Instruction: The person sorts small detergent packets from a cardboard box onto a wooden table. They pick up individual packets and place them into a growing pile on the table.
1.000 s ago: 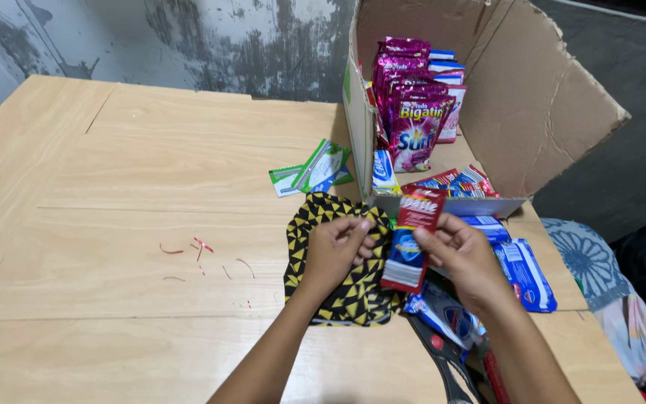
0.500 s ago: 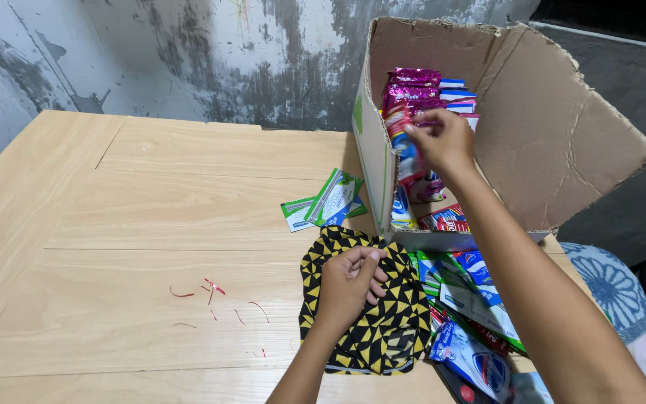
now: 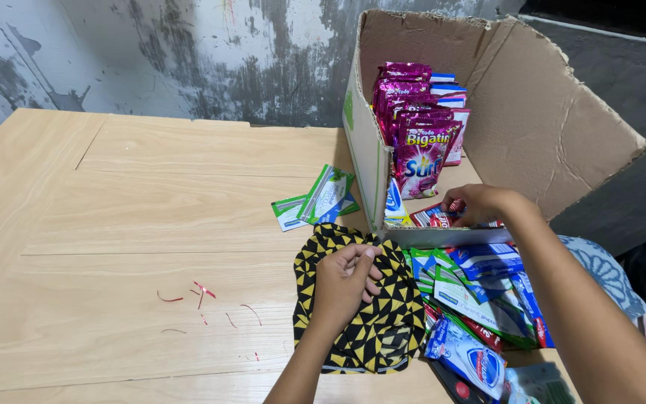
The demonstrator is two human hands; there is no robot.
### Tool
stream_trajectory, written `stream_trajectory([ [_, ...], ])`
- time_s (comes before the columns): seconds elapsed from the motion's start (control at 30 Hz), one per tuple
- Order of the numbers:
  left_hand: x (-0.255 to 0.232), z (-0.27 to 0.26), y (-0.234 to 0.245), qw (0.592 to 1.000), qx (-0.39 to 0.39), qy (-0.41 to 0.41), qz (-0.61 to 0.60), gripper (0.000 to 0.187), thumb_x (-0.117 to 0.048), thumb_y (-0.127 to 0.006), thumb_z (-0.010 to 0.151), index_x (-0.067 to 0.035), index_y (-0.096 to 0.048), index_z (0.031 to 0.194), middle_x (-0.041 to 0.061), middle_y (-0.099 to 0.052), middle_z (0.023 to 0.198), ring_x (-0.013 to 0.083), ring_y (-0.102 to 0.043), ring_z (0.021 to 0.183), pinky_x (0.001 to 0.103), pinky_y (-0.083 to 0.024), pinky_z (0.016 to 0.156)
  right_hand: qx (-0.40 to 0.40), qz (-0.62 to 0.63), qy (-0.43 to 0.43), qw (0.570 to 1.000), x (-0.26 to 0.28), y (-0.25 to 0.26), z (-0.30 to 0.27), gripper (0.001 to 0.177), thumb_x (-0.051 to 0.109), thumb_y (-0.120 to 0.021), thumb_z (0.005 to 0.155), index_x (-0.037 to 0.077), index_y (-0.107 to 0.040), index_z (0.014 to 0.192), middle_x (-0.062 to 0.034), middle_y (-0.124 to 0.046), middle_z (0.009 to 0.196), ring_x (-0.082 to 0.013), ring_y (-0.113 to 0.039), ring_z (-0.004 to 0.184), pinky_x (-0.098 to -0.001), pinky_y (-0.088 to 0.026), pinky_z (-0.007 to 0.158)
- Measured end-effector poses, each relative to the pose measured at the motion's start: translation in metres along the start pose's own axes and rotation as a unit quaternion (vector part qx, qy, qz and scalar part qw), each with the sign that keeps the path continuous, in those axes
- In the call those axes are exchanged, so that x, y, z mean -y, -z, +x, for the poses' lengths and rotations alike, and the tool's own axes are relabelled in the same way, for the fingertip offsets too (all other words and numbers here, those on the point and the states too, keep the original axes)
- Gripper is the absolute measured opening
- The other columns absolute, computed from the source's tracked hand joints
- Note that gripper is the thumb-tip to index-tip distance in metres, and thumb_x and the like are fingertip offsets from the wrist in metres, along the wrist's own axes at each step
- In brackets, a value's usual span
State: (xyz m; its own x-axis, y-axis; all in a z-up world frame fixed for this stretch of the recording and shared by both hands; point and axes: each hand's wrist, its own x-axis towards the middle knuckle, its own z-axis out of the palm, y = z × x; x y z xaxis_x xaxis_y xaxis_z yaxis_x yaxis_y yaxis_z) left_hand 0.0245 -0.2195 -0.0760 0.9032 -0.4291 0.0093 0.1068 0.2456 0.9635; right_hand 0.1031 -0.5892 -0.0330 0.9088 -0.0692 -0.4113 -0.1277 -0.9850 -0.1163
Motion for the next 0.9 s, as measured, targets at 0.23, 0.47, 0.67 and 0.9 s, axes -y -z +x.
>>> stream_trajectory([
  [0.23,0.004,0.001,0.001,1.0,0.004,-0.014,-0.006,0.029,-0.023,-0.06,0.101,0.0,-0.075,0.11,0.004,-0.069,0.072,0.0078,-0.065,0.055,0.021,-0.05,0.045,-0.23,0.005,0.022,0.973,0.025,0.008,-0.056,0.03,0.023,-0.086,0.077,0.01,-0.074,0.101,-0.0126,-0.076,0.086,-0.0245,-0.068,0.077,-0.0416,-0.053,0.074],
  [0.47,0.005,0.003,0.003,0.999,0.024,-0.029,-0.034,0.034,-0.027,-0.06,0.101,0.001,-0.073,0.114,0.007,-0.07,0.079,0.0099,-0.066,0.059,0.022,-0.051,0.048,-0.426,0.315,0.129,0.838,0.093,0.047,-0.143,0.027,0.015,-0.074,0.093,0.001,-0.069,0.114,-0.0083,-0.076,0.102,-0.0121,-0.07,0.091,-0.0291,-0.057,0.08],
  [0.67,-0.028,-0.014,0.016,0.985,0.123,-0.084,-0.084,0.04,-0.034,-0.055,0.102,-0.005,-0.065,0.129,0.002,-0.074,0.105,0.0074,-0.071,0.096,0.021,-0.059,0.08,-0.308,0.568,0.143,0.75,0.166,0.004,-0.189,0.03,0.013,-0.072,0.091,0.003,-0.07,0.12,-0.0053,-0.076,0.107,-0.0101,-0.069,0.094,-0.0285,-0.058,0.082],
  [0.9,-0.047,-0.056,0.055,0.989,0.142,0.042,0.03,0.03,-0.013,-0.068,0.095,0.006,-0.072,0.119,0.011,-0.078,0.099,0.0122,-0.072,0.085,0.027,-0.06,0.075,-0.193,0.687,0.075,0.697,0.236,-0.102,-0.152,0.033,0.013,-0.074,0.089,0.0,-0.07,0.119,-0.0119,-0.078,0.107,-0.0149,-0.072,0.092,-0.0296,-0.057,0.081],
])
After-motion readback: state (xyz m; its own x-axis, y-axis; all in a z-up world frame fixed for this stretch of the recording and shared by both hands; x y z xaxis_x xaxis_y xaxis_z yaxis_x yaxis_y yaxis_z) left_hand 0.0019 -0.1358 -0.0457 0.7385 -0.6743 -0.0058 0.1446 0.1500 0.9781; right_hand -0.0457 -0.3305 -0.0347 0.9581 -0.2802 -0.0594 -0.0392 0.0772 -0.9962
